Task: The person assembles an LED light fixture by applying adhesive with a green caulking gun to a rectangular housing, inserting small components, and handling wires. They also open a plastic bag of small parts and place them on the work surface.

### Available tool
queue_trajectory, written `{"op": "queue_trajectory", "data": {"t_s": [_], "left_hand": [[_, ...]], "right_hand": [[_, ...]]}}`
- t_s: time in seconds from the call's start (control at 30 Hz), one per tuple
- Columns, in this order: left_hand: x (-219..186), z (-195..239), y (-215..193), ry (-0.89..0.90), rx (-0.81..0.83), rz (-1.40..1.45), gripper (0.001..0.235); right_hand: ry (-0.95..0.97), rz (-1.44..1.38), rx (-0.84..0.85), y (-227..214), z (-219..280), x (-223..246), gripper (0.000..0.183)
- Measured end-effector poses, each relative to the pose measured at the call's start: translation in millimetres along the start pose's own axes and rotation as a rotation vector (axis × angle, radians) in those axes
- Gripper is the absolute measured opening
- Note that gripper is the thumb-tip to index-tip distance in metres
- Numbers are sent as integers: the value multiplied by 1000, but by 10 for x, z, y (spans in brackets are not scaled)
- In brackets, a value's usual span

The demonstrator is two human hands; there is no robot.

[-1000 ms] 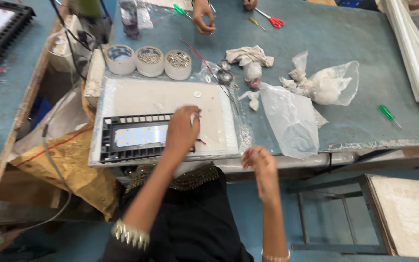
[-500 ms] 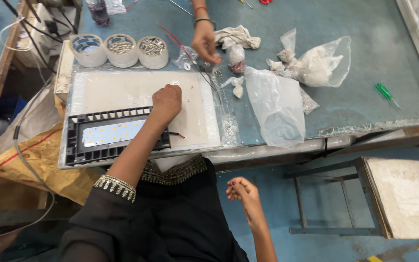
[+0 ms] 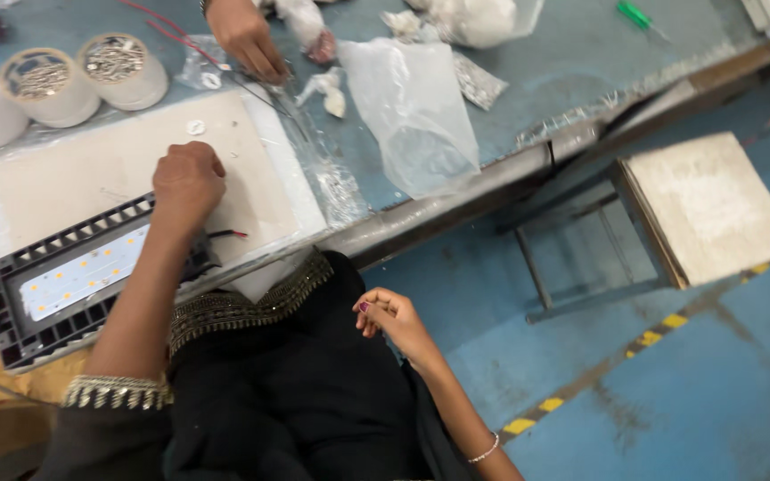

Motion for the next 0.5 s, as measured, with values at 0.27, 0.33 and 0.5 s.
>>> {"op": "queue_trajectory", "data": {"t_s": [0.27,0.33,0.5], "left_hand": [[-282,256,-483,239,-164,96,9],[-409,349,-622,203,-104,190,8],[-706,855,-926,303,-102,415,16]], "right_hand": [[-19,16,-40,-277,241,92,24],[-35,43,-65,-336,214,219,24],[-276,134,-27,-549,-93,691,17]]}}
Point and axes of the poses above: each hand's wrist, its own z-axis away from the middle knuckle, its own y-axis out of the palm, x = y × z, the point moved 2 cm from there along -z, towards the middle knuckle, and after that the axes turned 13 degrees about -y, right-handed, at the moved point
